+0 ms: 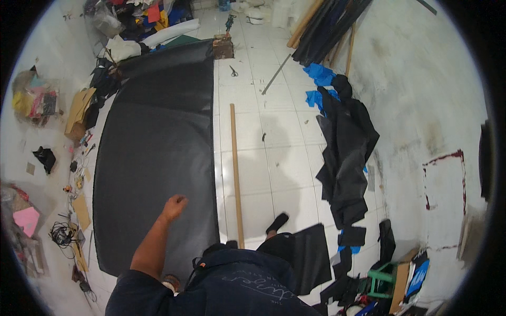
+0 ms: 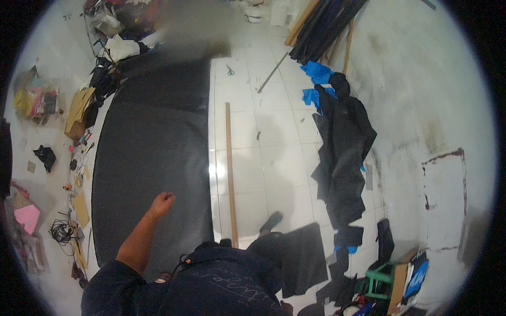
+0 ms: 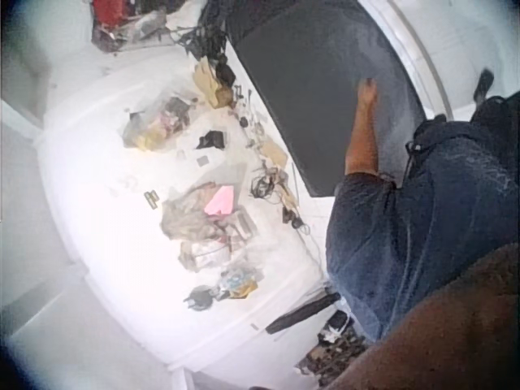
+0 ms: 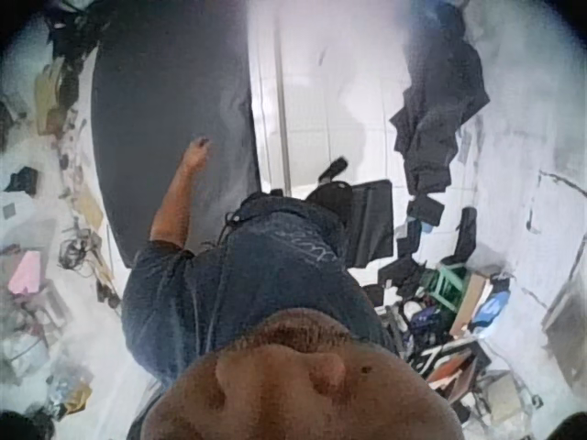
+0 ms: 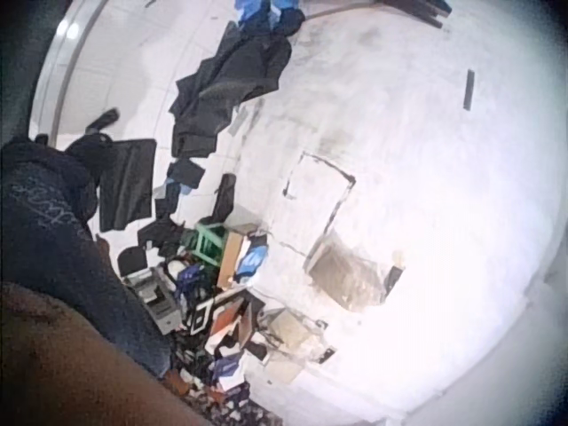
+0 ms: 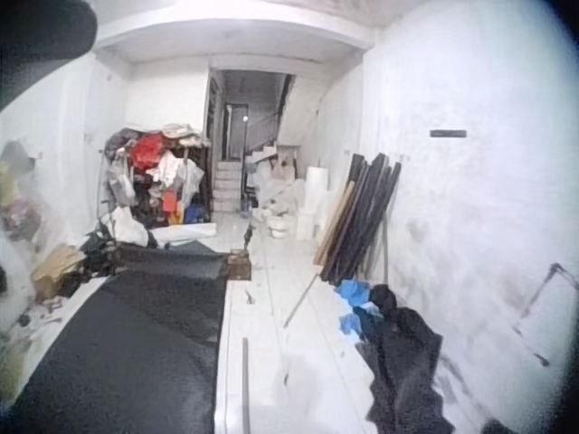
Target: The person spreads out a large black sheet on the floor and cuts through it using scissors. They then adjust the sheet, align it using a cardboard tube, and cut the fabric again with scissors.
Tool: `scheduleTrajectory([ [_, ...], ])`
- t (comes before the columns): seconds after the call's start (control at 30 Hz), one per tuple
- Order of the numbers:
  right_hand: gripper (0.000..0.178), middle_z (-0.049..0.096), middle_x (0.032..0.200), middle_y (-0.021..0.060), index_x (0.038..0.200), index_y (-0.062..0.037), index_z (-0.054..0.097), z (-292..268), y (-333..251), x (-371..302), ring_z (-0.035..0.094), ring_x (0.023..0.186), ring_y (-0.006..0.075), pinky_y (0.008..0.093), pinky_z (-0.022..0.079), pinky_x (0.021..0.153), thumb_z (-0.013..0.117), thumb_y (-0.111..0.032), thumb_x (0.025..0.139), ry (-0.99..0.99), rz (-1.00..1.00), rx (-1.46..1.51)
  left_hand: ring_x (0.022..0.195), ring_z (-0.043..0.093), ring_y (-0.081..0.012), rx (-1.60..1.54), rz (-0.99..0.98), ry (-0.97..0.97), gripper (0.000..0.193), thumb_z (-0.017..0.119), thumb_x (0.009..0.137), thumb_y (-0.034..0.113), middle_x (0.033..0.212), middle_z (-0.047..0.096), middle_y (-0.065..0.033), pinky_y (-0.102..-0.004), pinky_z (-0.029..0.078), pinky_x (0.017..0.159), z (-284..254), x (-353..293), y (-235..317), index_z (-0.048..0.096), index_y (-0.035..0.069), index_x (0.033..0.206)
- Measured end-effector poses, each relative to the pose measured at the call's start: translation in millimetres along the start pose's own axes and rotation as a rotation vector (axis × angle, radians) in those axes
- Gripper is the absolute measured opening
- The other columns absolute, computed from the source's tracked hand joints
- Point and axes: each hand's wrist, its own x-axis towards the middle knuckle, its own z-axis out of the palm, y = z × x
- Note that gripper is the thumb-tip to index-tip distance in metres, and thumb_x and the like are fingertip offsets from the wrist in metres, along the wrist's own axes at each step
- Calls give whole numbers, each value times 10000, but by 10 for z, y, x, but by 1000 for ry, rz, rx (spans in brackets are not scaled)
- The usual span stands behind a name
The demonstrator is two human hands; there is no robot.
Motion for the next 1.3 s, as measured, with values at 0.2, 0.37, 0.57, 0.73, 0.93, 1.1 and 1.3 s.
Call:
scheduleTrajectory([
  [0.2, 238, 661, 861, 70, 918, -103, 659, -742, -2094, 1145, 623, 847, 219, 445, 496, 677, 667, -319, 817, -21, -119, -420, 1115, 603, -315, -163, 6, 77, 472, 568, 910, 338, 1201, 624, -211, -386, 462, 952, 463, 1253, 1067, 593, -10, 1227],
  [0.37, 249, 688, 876, 85, 934, -110, 674, -2331, -4676, 2473, 655, 886, 237, 456, 515, 728, 646, -326, 813, 433, -937, -1421, 1067, 607, -383, 193, -106, -236, 484, 556, 901, 399, 1152, 631, -250, -455, 457, 936, 1158, 1610, 1000, 633, 4, 1171],
  [0.57, 325, 554, 613, 68, 749, -13, 594, -2345, -9656, 2440, 515, 520, 162, 326, 409, 498, 562, -279, 934, 552, -1125, -402, 1085, 603, -390, 591, 69, -483, 467, 493, 931, 415, 1107, 644, -247, -488, 449, 935, 1494, 2099, 457, 688, 2, 1028],
  [0.73, 238, 603, 765, 49, 937, -8, 606, -999, -11698, 2529, 566, 669, 124, 291, 456, 607, 579, -244, 938, 398, -1489, -447, 1002, 638, -335, -8, -311, -145, 420, 552, 907, 386, 1030, 670, -237, -455, 468, 871, 1264, 3466, 1233, 684, 2, 1012],
  [0.93, 410, 684, 842, 118, 1040, -31, 663, 1218, -12770, 2207, 656, 736, 214, 343, 519, 702, 661, -403, 868, -89, -1051, -888, 953, 624, -214, -560, -237, 218, 381, 616, 910, 289, 1000, 672, -169, -343, 474, 870, -394, 5505, 3461, 632, -46, 1093],
  [1.1, 382, 650, 813, 79, 1066, -8, 633, 2163, -13983, 2402, 616, 679, 150, 293, 485, 569, 678, -333, 871, -359, -681, -628, 980, 609, -181, -796, -60, 355, 335, 603, 932, 211, 1060, 663, -131, -301, 469, 887, -1513, 6776, 4994, 603, -30, 1165],
  [1.3, 221, 691, 881, 101, 987, -68, 693, 3804, -15944, 3093, 676, 799, 240, 374, 546, 712, 582, -227, 882, -301, -731, -949, 861, 604, -129, -915, 19, 248, 244, 647, 892, 108, 974, 668, -58, -267, 487, 792, -848, 8757, 5306, 633, 27, 1122],
])
